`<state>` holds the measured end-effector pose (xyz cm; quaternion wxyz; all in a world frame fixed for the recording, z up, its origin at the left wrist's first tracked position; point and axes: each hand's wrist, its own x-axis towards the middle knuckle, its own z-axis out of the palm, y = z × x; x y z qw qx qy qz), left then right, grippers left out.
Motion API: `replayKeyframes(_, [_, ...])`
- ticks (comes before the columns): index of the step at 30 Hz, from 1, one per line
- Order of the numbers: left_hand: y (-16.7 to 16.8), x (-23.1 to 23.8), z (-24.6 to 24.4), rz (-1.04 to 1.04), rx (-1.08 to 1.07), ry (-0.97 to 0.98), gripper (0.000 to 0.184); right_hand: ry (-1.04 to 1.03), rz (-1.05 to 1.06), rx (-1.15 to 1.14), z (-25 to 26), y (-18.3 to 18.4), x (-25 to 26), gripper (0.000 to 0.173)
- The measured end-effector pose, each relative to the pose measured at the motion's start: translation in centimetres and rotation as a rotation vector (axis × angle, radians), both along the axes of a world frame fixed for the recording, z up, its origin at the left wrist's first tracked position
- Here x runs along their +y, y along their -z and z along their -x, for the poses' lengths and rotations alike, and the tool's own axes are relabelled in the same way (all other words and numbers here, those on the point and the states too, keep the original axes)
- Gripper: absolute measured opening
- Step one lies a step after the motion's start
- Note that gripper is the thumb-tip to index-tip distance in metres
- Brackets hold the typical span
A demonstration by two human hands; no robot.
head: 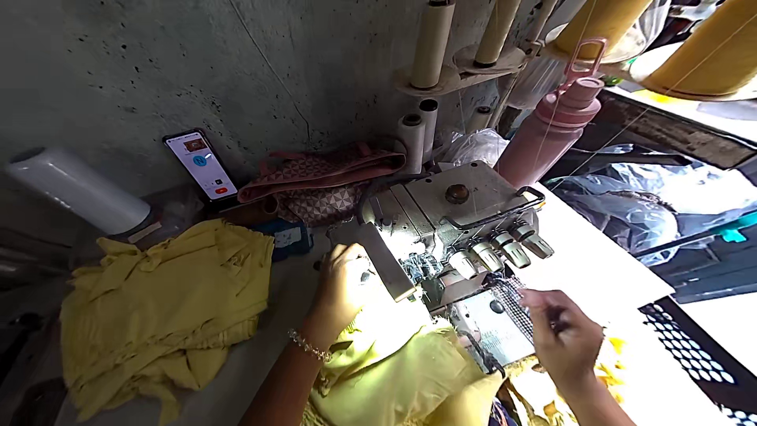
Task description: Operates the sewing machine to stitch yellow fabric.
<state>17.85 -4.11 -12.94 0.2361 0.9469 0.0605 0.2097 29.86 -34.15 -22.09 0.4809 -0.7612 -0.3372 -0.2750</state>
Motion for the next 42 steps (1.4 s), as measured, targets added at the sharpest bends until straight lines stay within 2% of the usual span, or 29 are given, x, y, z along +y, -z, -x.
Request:
replayKeyframes(3, [-0.7, -1.1, 0.4, -0.008, -0.003, 0.019, 0.032, -0.391, -0.048, 0.047, 4.7, -3.1, 3.7, 0.022])
replayKeyframes(5, [-1.1, -1.1, 0.1, -0.029, -0.011, -0.016, 0.043, -0.503, -0.020, 0.044, 6.3, -4.2, 6.5, 0.020])
replayKeyframes(8, [-1.1, -1.0, 0.2, -0.161, -0.033, -0.085, 0.035, -0.435, 0.127, 0.060, 6.8, -4.1, 9.1, 0.018])
replayKeyframes(11, [-1.0, -2.8, 1.8, -0.277, -0.051, -0.190, 0.030, -0.403, 0.108, 0.155, 6.6, -3.7, 9.7, 0.018])
replayKeyframes(13, [0.2, -4.8, 3.2, -0.289, -0.073, -0.171, 0.028, -0.374, 0.101, 0.189, 6.5, -3.7, 9.7, 0.020])
replayKeyframes(15, [2.2, -6.1, 3.7, -0.272, -0.129, -0.164, 0.029, -0.303, 0.159, 0.139, 6.4, -3.8, 9.9, 0.024])
replayKeyframes(18, [3.6, -6.4, 3.8, -0.175, -0.205, -0.175, 0.033, -0.285, 0.222, 0.054, 5.5, -4.3, 10.4, 0.020])
replayKeyframes(23, [3.5, -6.3, 4.0, -0.187, -0.191, -0.195, 0.041, -0.401, 0.291, -0.156, 3.5, -4.1, 10.0, 0.015])
replayKeyframes(27, [3.5, -6.4, 4.0, -0.212, -0.125, -0.229, 0.034, -0.363, 0.345, -0.170, 1.8, -3.8, 8.9, 0.016])
replayKeyframes(29, [3.4, -6.8, 4.0, -0.259, -0.119, -0.251, 0.034, -0.336, 0.293, -0.090, 2.0, -3.5, 8.7, 0.018])
replayKeyframes(31, [2.9, -7.6, 4.5, -0.370, -0.144, -0.282, 0.034, -0.339, 0.200, 0.114, 3.1, -2.9, 8.2, 0.019])
replayKeyframes(33, [2.4, -8.6, 4.9, -0.407, -0.184, -0.276, 0.032, -0.377, 0.118, 0.409, 4.2, -1.9, 7.1, 0.033])
replayKeyframes(35, [2.4, -9.3, 5.0, -0.397, -0.172, -0.251, 0.030, -0.435, 0.105, 0.669, 5.0, -0.9, 5.9, 0.051])
replayKeyframes(36, [2.5, -9.6, 5.0, -0.391, -0.163, -0.246, 0.029, -0.479, 0.111, 0.771, 5.4, -0.5, 5.4, 0.055])
replayKeyframes(39, [2.5, -10.2, 4.5, -0.349, -0.144, -0.245, 0.027, -0.625, 0.053, 0.949, 6.5, -0.4, 4.6, 0.041])
replayKeyframes(42, [2.3, -11.0, 4.0, -0.280, -0.131, -0.234, 0.024, -0.672, -0.064, 0.935, 7.7, -1.1, 4.3, 0.023])
